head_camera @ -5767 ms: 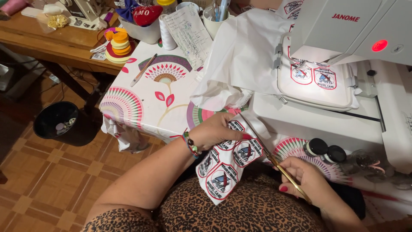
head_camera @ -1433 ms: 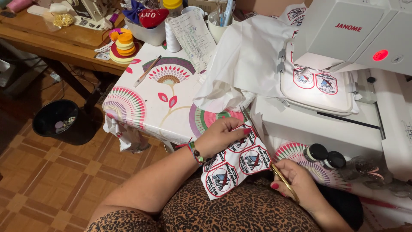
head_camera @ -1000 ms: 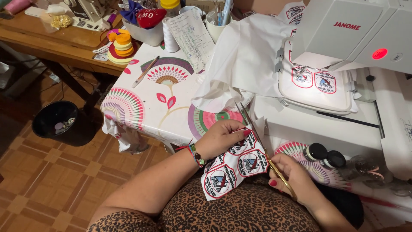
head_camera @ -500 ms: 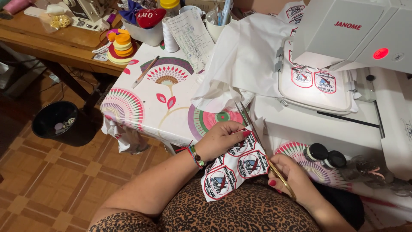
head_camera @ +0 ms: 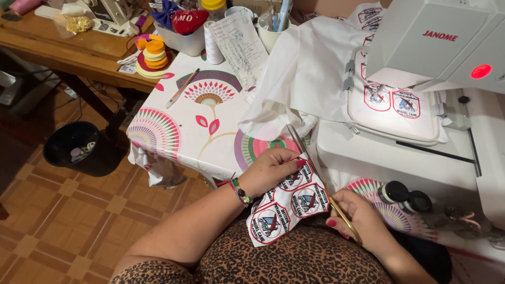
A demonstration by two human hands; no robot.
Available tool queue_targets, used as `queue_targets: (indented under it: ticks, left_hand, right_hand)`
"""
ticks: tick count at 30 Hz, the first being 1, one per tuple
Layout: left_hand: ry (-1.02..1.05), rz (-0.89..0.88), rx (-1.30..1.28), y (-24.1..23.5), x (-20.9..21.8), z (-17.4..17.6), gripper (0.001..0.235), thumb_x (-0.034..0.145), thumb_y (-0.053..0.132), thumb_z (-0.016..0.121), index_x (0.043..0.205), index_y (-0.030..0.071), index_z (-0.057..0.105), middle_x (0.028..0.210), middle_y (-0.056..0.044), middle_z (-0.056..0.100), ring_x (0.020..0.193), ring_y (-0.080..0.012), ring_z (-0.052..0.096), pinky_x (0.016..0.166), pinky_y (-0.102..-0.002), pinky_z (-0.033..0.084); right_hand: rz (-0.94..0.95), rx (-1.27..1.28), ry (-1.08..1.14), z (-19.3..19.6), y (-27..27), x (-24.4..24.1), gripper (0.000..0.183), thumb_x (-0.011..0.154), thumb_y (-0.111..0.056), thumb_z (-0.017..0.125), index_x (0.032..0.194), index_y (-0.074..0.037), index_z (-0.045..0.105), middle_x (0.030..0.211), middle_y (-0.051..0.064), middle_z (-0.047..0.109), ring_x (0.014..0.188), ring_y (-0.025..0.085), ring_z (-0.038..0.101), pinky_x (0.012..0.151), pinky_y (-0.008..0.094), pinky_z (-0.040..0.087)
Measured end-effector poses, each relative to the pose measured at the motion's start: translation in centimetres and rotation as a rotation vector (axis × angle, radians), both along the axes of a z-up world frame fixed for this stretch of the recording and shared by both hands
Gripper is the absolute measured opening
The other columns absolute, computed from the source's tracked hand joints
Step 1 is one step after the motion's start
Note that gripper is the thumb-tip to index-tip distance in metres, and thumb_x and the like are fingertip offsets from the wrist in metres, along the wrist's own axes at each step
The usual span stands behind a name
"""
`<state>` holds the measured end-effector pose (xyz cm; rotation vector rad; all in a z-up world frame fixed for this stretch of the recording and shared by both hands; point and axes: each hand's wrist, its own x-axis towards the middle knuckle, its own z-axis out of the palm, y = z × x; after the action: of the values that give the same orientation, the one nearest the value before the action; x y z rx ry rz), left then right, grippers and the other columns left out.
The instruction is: Cutting out individual embroidered patches from a larger sheet of fabric using scissors
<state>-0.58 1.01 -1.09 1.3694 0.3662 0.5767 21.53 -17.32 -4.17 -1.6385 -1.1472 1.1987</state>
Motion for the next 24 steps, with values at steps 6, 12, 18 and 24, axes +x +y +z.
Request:
queue_targets:
  ticks: [6,12,18,24]
  left_hand:
    - [0.044,0.046,0.026,1.1,-0.5,-0.2,0.026,0.102,0.026,0.062,0.082,0.011,0.069,0.071,0.007,0.063,0.063,-0.0023,0.051,0.057,-0.022,0.041]
    - [0.047,0.055,0.056,2.3,-1.9,-0.7,0.011,0.1,0.02,0.064,0.094,0.011,0.066,0.089,0.004,0.065,0.079,-0.0054,0.056,0.074,-0.024,0.046]
    - [0.008,0.043,0.55,-0.1,-3.7,1.7,0.007,0.096,0.02,0.073,0.095,0.014,0.071,0.083,0.003,0.07,0.075,-0.0081,0.062,0.071,-0.026,0.051]
    - [-0.135,-0.137,0.747,-3.5,-2.9,3.9,0.021,0.105,0.029,0.058,0.107,0.01,0.069,0.093,-0.008,0.067,0.081,-0.0236,0.067,0.074,-0.033,0.05]
  right_hand:
    - [-0.039,-0.058,0.009,-0.3,1.7,-0.3,0.03,0.079,0.003,0.088,0.103,-0.002,0.071,0.058,0.009,0.064,0.04,0.013,0.045,0.038,0.027,0.034]
    - [0.033,-0.11,-0.015,1.2,2.8,-0.1,0.029,0.082,-0.002,0.085,0.105,-0.003,0.068,0.069,0.01,0.063,0.053,0.018,0.059,0.047,0.03,0.049]
    - [-0.153,-0.124,0.14,3.8,2.4,-3.1,0.045,0.083,0.018,0.069,0.123,-0.001,0.065,0.087,0.017,0.067,0.073,0.025,0.062,0.065,0.034,0.054]
    - [-0.18,0.157,0.127,-0.2,-0.6,-2.9,0.067,0.065,0.009,0.091,0.122,-0.006,0.06,0.098,0.015,0.084,0.094,0.021,0.077,0.089,0.03,0.053]
